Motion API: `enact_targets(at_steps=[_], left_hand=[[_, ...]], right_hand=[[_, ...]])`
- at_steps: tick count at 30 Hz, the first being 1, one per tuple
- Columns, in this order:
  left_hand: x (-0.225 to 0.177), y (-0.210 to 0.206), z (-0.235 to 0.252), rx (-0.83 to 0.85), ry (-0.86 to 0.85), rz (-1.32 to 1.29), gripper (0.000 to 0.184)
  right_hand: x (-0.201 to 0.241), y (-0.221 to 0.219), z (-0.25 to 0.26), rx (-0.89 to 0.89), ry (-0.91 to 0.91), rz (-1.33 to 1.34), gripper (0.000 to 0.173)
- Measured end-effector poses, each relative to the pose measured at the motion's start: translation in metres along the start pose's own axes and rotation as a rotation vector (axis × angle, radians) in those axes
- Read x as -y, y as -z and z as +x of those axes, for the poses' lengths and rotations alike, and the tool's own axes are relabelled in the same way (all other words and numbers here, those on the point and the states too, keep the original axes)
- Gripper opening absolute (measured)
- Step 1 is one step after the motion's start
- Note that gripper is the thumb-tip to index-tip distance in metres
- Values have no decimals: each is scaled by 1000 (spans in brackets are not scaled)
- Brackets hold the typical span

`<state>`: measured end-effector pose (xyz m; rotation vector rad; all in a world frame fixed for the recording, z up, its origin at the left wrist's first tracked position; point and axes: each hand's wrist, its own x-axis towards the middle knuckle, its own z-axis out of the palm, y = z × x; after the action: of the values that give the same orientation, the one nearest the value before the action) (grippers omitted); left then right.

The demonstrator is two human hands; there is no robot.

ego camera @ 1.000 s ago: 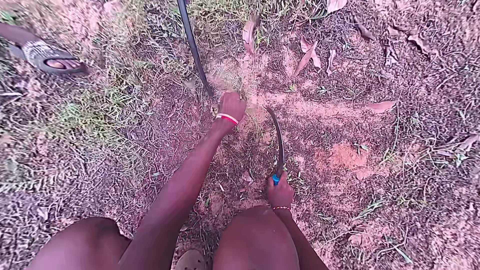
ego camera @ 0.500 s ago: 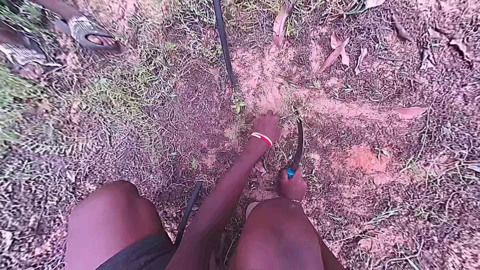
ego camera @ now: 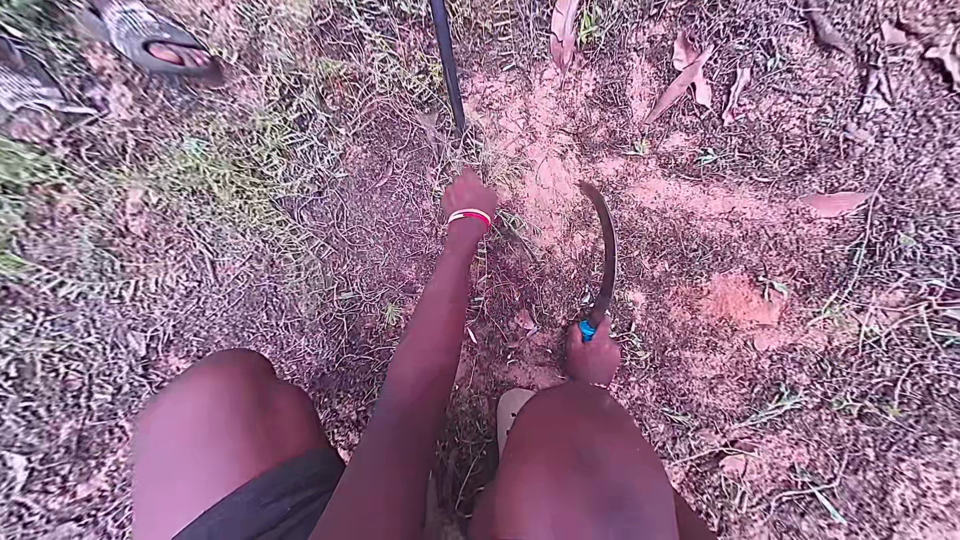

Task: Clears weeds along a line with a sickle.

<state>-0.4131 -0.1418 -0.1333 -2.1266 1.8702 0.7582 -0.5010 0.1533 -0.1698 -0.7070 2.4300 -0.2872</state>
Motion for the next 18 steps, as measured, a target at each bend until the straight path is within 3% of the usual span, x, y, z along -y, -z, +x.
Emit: enact_targets(at_steps=[3, 9, 13, 15, 18], left_hand=[[-1, 4, 3, 26, 7, 17, 47], [12, 3, 4, -1, -14, -36, 49], [19, -6, -47, 37, -127, -27, 48], [34, -5, -72, -37, -32, -202, 47], [68, -6, -82, -253, 244, -627, 56]], right_hand=[[-1, 0, 1, 2, -12, 3, 47], [0, 1, 0, 21, -17, -2, 48], [3, 7, -2, 42, -16, 3, 54], [5, 8, -2, 47, -10, 12, 54], [2, 8, -1, 51, -13, 5, 56]])
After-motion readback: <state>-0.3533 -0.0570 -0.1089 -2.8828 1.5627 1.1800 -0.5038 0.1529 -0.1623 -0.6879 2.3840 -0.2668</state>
